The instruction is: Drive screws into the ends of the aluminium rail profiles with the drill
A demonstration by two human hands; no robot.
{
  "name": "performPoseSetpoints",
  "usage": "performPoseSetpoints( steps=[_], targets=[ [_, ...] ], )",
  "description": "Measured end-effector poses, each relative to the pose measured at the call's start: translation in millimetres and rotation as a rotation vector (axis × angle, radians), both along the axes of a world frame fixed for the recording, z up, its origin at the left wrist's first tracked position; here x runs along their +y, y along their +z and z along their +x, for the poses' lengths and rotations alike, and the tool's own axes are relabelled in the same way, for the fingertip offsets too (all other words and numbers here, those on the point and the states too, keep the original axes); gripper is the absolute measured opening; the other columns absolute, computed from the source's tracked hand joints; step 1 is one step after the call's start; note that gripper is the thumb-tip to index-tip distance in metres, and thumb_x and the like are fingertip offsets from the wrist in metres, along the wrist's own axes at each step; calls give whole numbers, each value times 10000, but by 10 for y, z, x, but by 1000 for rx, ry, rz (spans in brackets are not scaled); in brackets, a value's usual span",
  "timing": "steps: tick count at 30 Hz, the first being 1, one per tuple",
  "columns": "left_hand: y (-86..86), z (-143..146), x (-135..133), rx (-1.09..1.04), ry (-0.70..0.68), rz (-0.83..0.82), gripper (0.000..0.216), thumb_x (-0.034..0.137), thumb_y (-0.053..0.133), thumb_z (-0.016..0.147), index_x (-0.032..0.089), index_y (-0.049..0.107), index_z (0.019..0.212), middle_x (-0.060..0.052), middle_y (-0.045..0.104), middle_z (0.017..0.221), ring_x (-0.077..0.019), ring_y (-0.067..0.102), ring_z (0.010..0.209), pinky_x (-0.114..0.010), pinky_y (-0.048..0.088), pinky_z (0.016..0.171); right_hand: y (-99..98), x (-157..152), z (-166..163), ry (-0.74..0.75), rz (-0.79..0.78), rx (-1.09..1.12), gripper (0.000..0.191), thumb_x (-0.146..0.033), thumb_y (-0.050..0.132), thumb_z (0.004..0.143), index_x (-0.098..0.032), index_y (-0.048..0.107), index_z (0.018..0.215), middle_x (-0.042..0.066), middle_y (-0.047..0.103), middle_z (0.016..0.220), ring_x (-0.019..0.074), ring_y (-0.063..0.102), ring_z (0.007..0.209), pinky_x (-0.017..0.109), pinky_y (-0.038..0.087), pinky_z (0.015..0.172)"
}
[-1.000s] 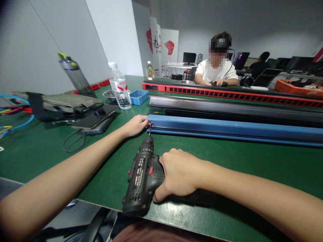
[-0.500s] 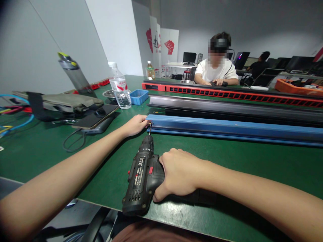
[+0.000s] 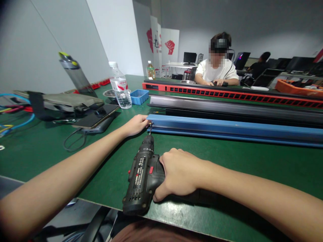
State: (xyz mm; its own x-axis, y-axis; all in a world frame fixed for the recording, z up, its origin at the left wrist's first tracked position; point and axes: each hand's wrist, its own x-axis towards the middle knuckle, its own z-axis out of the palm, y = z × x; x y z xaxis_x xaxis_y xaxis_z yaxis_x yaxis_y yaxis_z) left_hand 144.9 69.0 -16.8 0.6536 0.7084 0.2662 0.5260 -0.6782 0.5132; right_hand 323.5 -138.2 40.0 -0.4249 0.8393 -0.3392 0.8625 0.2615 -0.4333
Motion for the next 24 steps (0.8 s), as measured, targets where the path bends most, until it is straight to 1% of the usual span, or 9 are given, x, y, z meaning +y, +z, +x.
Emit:
performPoseSetpoints(
  steps=[11, 24],
  targets=[
    [-15, -3, 11, -10, -7, 15, 349, 373, 368, 859, 196, 428, 564, 5, 487, 561, -138, 441, 574, -248, 320, 575, 3, 15, -13, 2, 9, -2, 420, -581, 773, 572, -208, 656, 726, -24, 593, 616, 118, 472, 513, 233, 347, 478],
    [7, 9, -4, -1, 15, -2, 338, 342, 378, 857, 197, 419, 555, 15, 460, 551, -133, 427, 557, -251, 310, 576, 9, 4, -7, -3, 4, -5, 423, -582, 772, 567, -209, 652, 727, -25, 585, 615, 119, 463, 509, 237, 348, 476]
  ],
)
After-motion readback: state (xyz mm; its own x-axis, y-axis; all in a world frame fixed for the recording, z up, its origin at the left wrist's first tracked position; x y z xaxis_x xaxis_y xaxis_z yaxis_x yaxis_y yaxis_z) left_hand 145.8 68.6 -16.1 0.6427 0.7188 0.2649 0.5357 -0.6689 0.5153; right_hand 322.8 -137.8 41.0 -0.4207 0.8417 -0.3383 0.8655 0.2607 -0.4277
